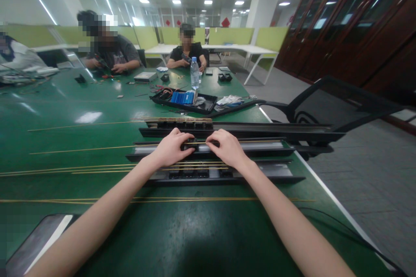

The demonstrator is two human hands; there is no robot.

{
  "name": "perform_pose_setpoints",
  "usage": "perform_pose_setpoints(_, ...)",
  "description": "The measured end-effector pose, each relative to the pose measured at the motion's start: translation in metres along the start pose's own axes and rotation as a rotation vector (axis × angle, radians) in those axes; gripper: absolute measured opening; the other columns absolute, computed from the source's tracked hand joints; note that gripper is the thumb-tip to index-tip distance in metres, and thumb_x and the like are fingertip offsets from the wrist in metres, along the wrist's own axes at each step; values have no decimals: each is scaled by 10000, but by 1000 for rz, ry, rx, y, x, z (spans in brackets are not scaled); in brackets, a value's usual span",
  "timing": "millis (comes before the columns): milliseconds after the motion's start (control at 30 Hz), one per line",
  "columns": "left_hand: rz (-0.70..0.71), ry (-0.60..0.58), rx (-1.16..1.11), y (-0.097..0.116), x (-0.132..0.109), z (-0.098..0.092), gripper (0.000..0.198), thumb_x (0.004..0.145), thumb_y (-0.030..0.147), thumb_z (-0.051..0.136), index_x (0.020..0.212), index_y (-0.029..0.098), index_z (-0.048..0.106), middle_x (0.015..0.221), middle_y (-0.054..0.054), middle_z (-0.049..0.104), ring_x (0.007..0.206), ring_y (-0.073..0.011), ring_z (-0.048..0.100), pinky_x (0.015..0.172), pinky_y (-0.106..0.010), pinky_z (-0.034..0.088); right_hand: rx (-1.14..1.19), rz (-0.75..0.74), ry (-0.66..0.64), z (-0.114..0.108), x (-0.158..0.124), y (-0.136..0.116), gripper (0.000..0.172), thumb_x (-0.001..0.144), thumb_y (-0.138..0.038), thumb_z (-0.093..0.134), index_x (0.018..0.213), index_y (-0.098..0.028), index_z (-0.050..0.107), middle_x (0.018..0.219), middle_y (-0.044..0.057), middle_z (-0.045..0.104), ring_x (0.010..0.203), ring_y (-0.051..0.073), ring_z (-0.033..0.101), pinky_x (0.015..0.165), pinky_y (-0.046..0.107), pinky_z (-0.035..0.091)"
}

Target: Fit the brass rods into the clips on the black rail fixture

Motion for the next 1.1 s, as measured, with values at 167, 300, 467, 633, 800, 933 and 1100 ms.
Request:
perform_pose_setpoints(167, 8, 4, 12, -1, 0, 1, 431, 851, 407, 636, 1229, 202, 639, 992, -71, 713, 997, -265, 508, 868, -370, 490, 5, 5, 4, 1, 0, 0, 106, 891, -206, 615, 863, -226, 716, 906, 43, 729, 884, 220, 627, 818, 369, 502)
perform_pose_setpoints(300, 6, -1, 17, -1, 0, 1, 424, 856, 412, 628, 1226, 207, 639, 994, -72, 713, 1002, -268, 506, 868, -377, 492, 28, 16, 1, 1, 0, 3, 96, 884, -231, 630, 876, -228, 726, 911, 45, 735, 888, 221, 637, 818, 373, 510)
perform_pose_setpoints(467, 12, 5, 23, -2, -1, 1, 421, 860, 412, 619, 1230, 211, 634, 999, -68, 714, 1008, -270, 506, 878, -380, 485, 132, 84, -29, -6, 2, 6, 160, 881, -288, 634, 985, -238, 744, 985, 43, 744, 910, 217, 667, 780, 346, 529)
perform_pose_setpoints(633, 27, 14, 17, -2, -2, -1, 401, 857, 397, 620, 1209, 207, 642, 992, -69, 717, 988, -272, 510, 860, -377, 485, 179, 76, -70, -3, 10, 1, 160, 883, -302, 637, 968, -228, 750, 983, 49, 746, 916, 217, 678, 754, 324, 533)
perform_pose_setpoints(800, 28, 24, 26, -3, -2, -1, 416, 854, 398, 622, 1216, 193, 640, 986, -73, 716, 988, -276, 510, 861, -378, 484, 169, 2, -137, 13, 21, -2, 125, 839, -277, 692, 935, -225, 752, 946, 36, 760, 871, 203, 690, 822, 330, 521)
perform_pose_setpoints(933, 27, 20, 20, -4, -2, 1, 418, 856, 404, 623, 1222, 202, 635, 1013, -67, 715, 1003, -275, 511, 875, -379, 483, 147, 55, -141, 18, 24, 1, 93, 841, -277, 685, 873, -233, 761, 878, 19, 765, 801, 190, 695, 764, 303, 517)
perform_pose_setpoints(1100, 21, 14, 20, -3, -1, 1, 415, 860, 414, 621, 1219, 205, 638, 984, -76, 713, 1006, -276, 511, 857, -375, 487, 146, 76, -123, 16, 23, -1, 85, 829, -270, 692, 852, -236, 766, 865, 14, 768, 786, 186, 697, 732, 288, 511)
Point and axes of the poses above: each hand's wrist, its own x-axis towards the middle knuckle, its own z-axis out of the palm, y = z × x, the point moved 2 cm from there along x, towards the middle knuckle
